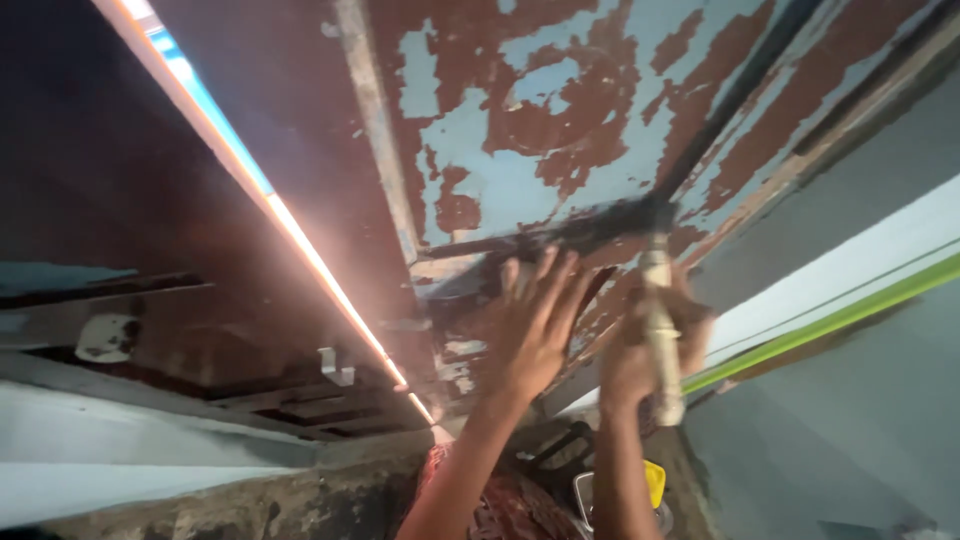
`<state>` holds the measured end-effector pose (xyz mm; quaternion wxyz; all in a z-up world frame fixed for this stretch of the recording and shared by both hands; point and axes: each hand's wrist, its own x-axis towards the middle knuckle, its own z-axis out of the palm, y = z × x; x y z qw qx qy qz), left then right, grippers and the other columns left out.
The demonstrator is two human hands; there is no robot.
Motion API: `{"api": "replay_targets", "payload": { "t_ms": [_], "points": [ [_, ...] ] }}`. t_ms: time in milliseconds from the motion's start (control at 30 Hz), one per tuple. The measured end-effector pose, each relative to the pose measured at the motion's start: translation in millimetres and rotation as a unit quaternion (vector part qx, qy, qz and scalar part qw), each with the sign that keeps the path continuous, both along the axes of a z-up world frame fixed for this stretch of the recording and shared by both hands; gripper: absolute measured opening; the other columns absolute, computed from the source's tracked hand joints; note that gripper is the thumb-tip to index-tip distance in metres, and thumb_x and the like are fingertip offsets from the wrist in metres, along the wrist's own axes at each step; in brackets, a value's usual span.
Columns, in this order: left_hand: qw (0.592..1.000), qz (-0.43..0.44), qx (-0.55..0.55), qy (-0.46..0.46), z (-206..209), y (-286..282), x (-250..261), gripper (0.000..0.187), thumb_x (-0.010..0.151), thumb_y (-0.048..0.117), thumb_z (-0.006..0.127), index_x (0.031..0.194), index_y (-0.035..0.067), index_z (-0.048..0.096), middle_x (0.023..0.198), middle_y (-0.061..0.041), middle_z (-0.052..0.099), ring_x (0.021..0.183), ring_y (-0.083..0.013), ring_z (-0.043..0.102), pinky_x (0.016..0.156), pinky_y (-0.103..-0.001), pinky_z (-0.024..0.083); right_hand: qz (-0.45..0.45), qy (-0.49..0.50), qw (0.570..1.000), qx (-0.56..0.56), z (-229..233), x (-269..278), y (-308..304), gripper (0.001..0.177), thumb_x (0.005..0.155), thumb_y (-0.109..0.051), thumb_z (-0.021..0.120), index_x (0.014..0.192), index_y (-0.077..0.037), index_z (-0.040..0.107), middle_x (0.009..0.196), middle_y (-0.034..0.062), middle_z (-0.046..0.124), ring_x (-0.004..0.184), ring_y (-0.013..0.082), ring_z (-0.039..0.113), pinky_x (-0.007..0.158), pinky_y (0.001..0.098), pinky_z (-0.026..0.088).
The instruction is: The person cleans a wooden door by first using a brush to scrub the surface, then wiping it with a cloth. The person handles a brush, a cloth, and a container of liquid during the process.
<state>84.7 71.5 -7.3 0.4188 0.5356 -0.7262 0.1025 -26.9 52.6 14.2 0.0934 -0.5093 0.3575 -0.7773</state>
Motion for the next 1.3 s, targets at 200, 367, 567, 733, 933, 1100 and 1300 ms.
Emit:
{"api": "replay_targets", "payload": {
  "t_ms": [200, 367, 567, 733, 933, 1100, 1300],
  "points": [
    [0.989, 0.140, 0.036, 0.043, 13.5, 39.2, 47.8, 0.065, 0.092, -0.002, 0.052, 0.156, 0.009, 0.043, 0.164, -0.011, 0.040, 0.155, -0.0318, 0.034, 0.129, -0.059, 0.026, -0.052, 0.184, 0.981, 0.038, 3.7, 65.0, 31.3, 0.027, 0.096, -0.005, 0.076, 0.119, 0.002, 0.063, 0.128, 0.0229, 0.070, 0.113, 0.0318, 0.072, 0.094, 0.0380, 0.059],
    [0.976, 0.203, 0.010, 0.081, 13.2, 49.9, 66.0, 0.057, 0.100, 0.016, 0.062, 0.153, 0.006, 0.045, 0.158, -0.011, 0.048, 0.150, -0.0329, 0.041, 0.123, -0.055, 0.033, -0.042, 0.190, 0.981, -0.012, -22.7, 78.4, 27.5, 0.030, 0.090, -0.004, 0.079, 0.114, 0.004, 0.065, 0.125, 0.0207, 0.071, 0.116, 0.0356, 0.073, 0.097, 0.0398, 0.061],
    [0.958, 0.126, -0.109, 0.235, 8.1, 57.9, 85.3, 0.064, 0.097, 0.025, 0.068, 0.154, 0.008, 0.044, 0.142, -0.007, 0.057, 0.133, -0.0250, 0.057, 0.111, -0.042, 0.047, 0.071, 0.235, 0.968, -0.061, 18.5, 110.5, 62.4, 0.019, 0.084, -0.003, 0.078, 0.100, -0.009, 0.070, 0.116, 0.0140, 0.074, 0.110, 0.0305, 0.075, 0.094, 0.0423, 0.061],
    [0.974, 0.167, -0.130, 0.079, 30.7, 87.1, 103.0, 0.047, 0.094, 0.005, 0.066, 0.138, 0.021, 0.060, 0.138, -0.006, 0.064, 0.132, -0.0283, 0.060, 0.110, -0.048, 0.054, 0.215, 0.250, 0.942, 0.064, 19.5, 95.1, 63.1, 0.018, 0.081, -0.005, 0.084, 0.089, -0.006, 0.068, 0.109, 0.0118, 0.079, 0.067, 0.0121, 0.075, 0.052, 0.0253, 0.058],
    [0.990, 0.037, -0.096, 0.101, 37.8, 62.4, 71.5, 0.033, 0.098, 0.008, 0.074, 0.129, 0.015, 0.065, 0.136, -0.003, 0.064, 0.118, -0.0188, 0.068, 0.082, -0.028, 0.060, 0.240, 0.355, 0.903, 0.017, 63.4, 54.5, 60.8, 0.019, 0.072, 0.003, 0.072, 0.086, -0.007, 0.065, 0.091, 0.0078, 0.071, 0.080, 0.0184, 0.072, 0.065, 0.0332, 0.058],
    [0.984, 0.022, -0.097, 0.149, 40.4, 34.4, 12.8, 0.045, 0.095, 0.007, 0.076, 0.137, 0.014, 0.062, 0.137, -0.010, 0.061, 0.115, -0.0250, 0.070, 0.084, -0.030, 0.062, 0.222, 0.354, 0.904, 0.091, 44.2, 8.4, 36.0, 0.014, 0.080, 0.007, 0.070, 0.082, -0.005, 0.065, 0.095, 0.0138, 0.072, 0.076, 0.0192, 0.072, 0.055, 0.0307, 0.058],
    [0.980, -0.065, -0.061, 0.178, 58.8, 0.6, -41.5, 0.057, 0.088, -0.004, 0.068, 0.142, 0.012, 0.056, 0.139, -0.015, 0.059, 0.130, -0.0332, 0.064, 0.103, -0.037, 0.059, 0.088, 0.343, 0.930, 0.102, 59.3, -33.6, 23.0, 0.014, 0.083, 0.011, 0.066, 0.090, -0.001, 0.066, 0.112, 0.0206, 0.071, 0.092, 0.0264, 0.073, 0.070, 0.0354, 0.058]
  ]
}}
